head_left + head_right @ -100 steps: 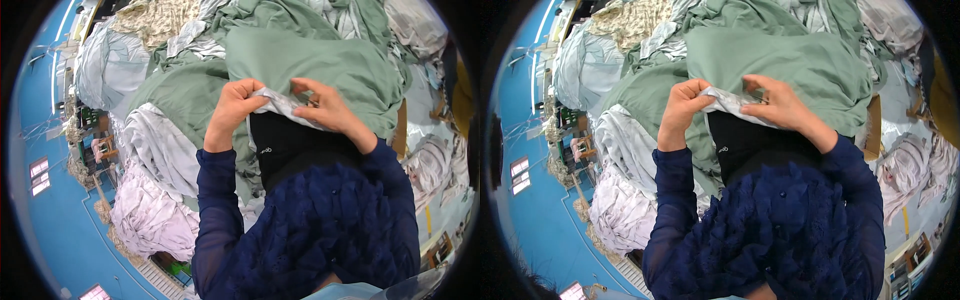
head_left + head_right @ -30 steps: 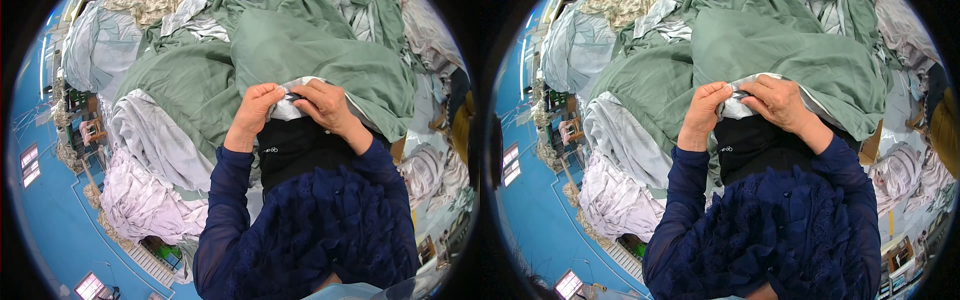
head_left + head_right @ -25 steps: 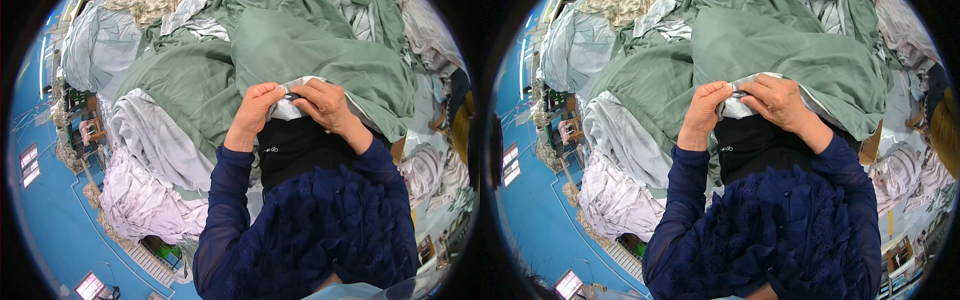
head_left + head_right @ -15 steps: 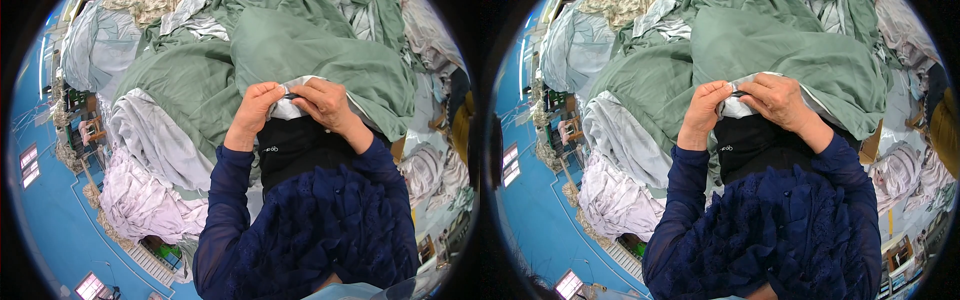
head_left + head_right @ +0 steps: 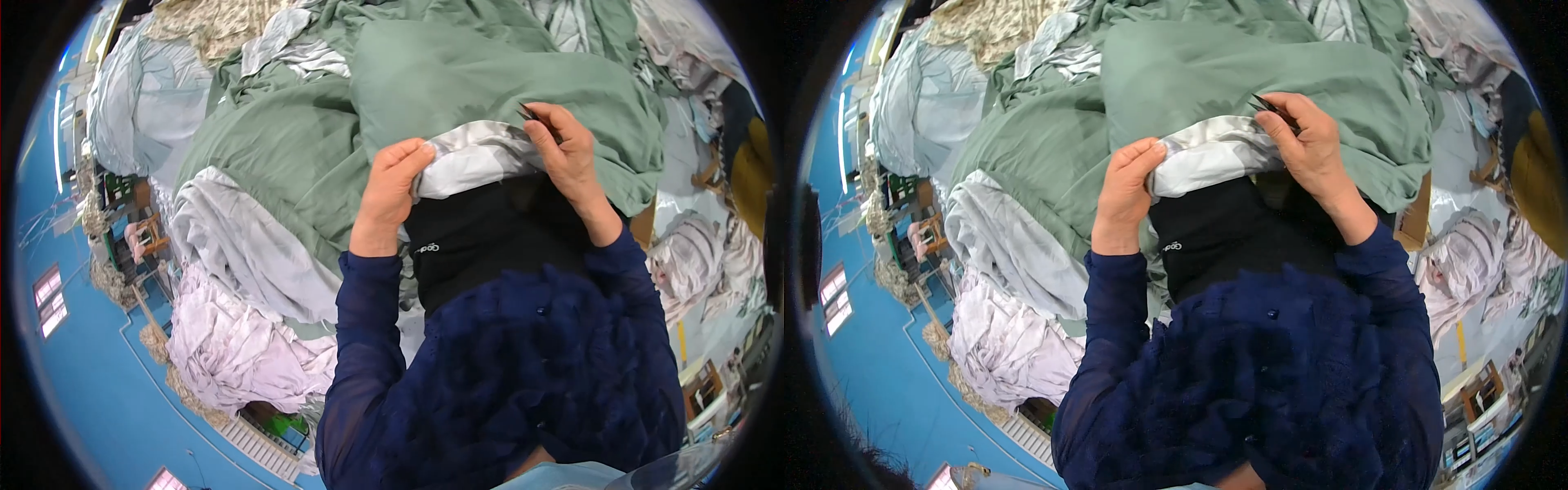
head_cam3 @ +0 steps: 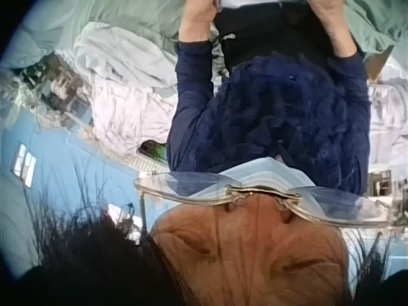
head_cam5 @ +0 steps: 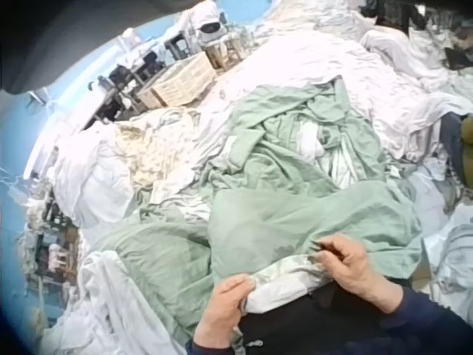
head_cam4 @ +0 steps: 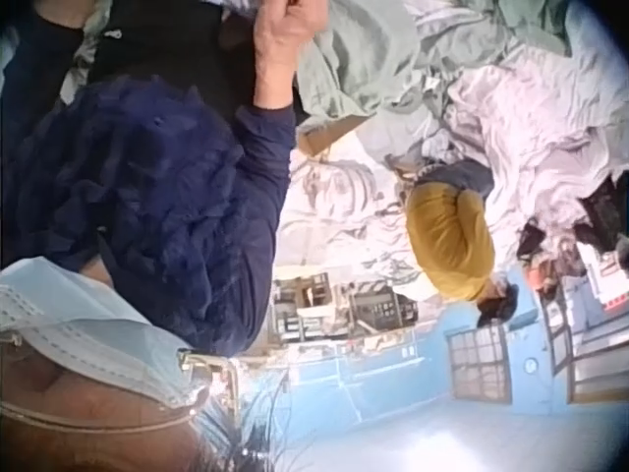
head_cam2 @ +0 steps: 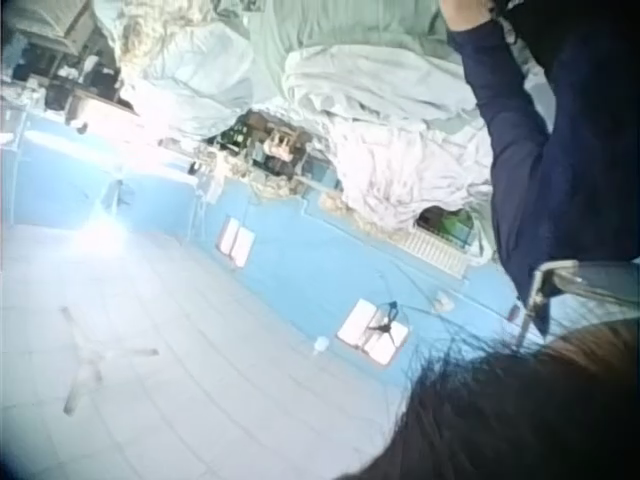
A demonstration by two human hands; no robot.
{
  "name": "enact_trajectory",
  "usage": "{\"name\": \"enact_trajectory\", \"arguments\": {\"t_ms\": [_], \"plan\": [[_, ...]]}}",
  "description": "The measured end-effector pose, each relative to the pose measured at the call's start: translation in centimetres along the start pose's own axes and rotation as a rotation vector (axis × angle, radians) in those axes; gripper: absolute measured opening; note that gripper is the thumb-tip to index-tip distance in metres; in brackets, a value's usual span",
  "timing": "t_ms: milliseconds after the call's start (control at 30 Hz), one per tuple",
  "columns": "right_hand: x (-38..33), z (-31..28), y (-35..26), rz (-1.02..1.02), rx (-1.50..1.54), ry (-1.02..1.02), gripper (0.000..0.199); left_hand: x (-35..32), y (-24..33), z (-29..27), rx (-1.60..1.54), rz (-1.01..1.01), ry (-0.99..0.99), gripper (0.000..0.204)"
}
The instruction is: Trimming loose threads from fabric pieces using thread snips in a factory setting.
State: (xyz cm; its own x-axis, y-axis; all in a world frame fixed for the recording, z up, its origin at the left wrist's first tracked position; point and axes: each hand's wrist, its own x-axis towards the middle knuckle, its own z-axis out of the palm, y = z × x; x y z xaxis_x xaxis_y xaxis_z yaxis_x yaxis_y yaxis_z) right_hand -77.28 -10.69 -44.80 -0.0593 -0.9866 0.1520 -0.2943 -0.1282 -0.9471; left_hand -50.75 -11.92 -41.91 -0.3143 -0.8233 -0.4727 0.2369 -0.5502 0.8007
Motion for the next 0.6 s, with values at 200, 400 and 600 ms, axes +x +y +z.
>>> {"name": "enact_trajectory", "arguments": {"t_ms": [200,400,600], "plan": [[-2.2,-4.2,-0.6,0.025,-0.431,-0.058,0.051,0.0,0.1,-0.3,0.002,-0.015,0.051,0.015],[-4.1,-6.7,-0.5,0.028,-0.726,-0.085,0.045,0.0,0.2,-0.3,-0.014,-0.005,0.071,0.013],[-4.8,-10.5,1.0,0.025,-0.831,0.079,0.028,-1.1,1.7,-2.3,-0.007,0.115,0.191,0.008]]}}
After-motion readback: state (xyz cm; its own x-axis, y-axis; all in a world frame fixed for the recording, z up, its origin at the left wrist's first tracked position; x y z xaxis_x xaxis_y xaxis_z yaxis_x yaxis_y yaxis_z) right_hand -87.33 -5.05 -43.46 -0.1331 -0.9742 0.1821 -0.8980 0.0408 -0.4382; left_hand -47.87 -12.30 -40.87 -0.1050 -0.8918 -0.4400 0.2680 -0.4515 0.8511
